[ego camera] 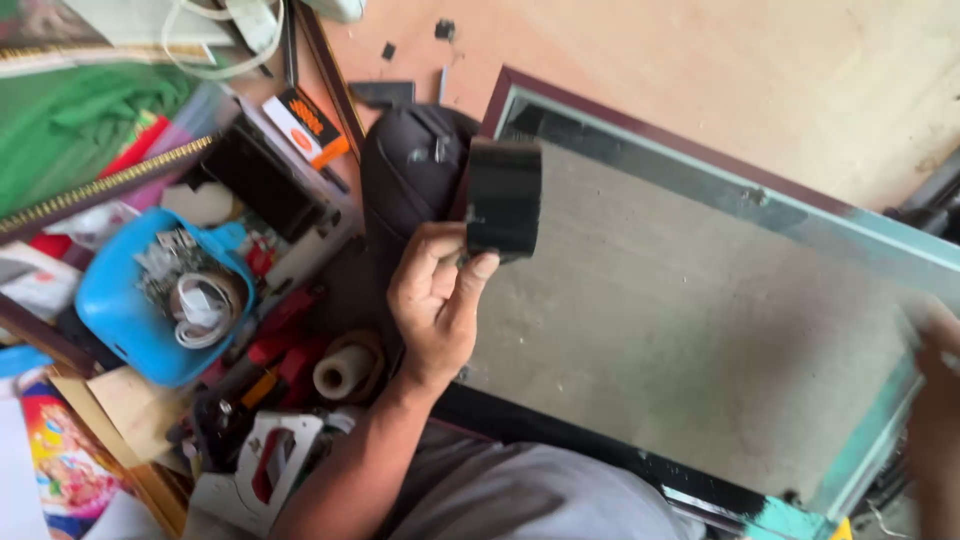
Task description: Applying black tape to the edges of a mirror or frame glass to secure or finish it.
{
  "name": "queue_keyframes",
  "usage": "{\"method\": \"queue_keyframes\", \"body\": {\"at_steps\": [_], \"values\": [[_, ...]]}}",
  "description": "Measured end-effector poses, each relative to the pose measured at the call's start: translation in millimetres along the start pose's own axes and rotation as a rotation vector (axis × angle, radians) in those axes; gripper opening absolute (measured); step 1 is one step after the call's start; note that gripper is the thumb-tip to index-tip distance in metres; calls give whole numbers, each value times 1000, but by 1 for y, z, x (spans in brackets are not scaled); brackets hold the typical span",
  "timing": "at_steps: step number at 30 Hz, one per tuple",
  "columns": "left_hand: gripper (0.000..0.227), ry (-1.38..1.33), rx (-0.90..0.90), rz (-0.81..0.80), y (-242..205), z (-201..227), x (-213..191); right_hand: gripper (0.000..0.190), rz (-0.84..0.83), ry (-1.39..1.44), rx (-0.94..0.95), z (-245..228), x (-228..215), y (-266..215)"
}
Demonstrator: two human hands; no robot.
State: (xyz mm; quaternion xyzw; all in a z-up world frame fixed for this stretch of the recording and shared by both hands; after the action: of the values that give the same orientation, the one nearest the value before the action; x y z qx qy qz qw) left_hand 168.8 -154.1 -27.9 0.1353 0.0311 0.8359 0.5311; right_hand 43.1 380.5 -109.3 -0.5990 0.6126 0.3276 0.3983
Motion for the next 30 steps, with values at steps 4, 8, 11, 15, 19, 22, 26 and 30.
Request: {"method": "queue_keyframes", "body": {"at_steps": [4,8,11,15,19,22,26,30], "values": [[14,44,-3,48,-1,-1,-2,18,181,-96,-784,-361,47,17],[14,37,-62,50,-4,-8,-4,49,157,-26,-768,-454,151,50],[16,23,-104,121,-4,-17,-9,60,-155,-74,-471,-460,147,61],[18,106,-140,187,0,-18,-12,52,63,-264,-543,-286,133,94],[20,-1,-41,95,12,-13,0,36,278,-302,-315,-134,16,93],[14,301,14,29,16,-7,10,42,264,-308,-183,-145,-13,81],[18,214,-55,15,20,-8,18,42,324,-320,-152,-107,-22,77],[21,235,13,23,19,2,14,35,403,-376,-44,-71,-39,66]]}}
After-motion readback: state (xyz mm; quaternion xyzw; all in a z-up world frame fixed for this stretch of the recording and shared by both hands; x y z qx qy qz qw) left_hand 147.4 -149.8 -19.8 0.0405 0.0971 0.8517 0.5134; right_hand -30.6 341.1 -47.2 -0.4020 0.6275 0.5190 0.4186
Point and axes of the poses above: each hand's wrist, its own y-axis towards the middle knuckle, its own x-axis out of the palm, z = x × y, the point moved 4 cm from there along y, towards the middle knuckle, and after that the axes turned 1 degree about y, right-handed, at the moved point
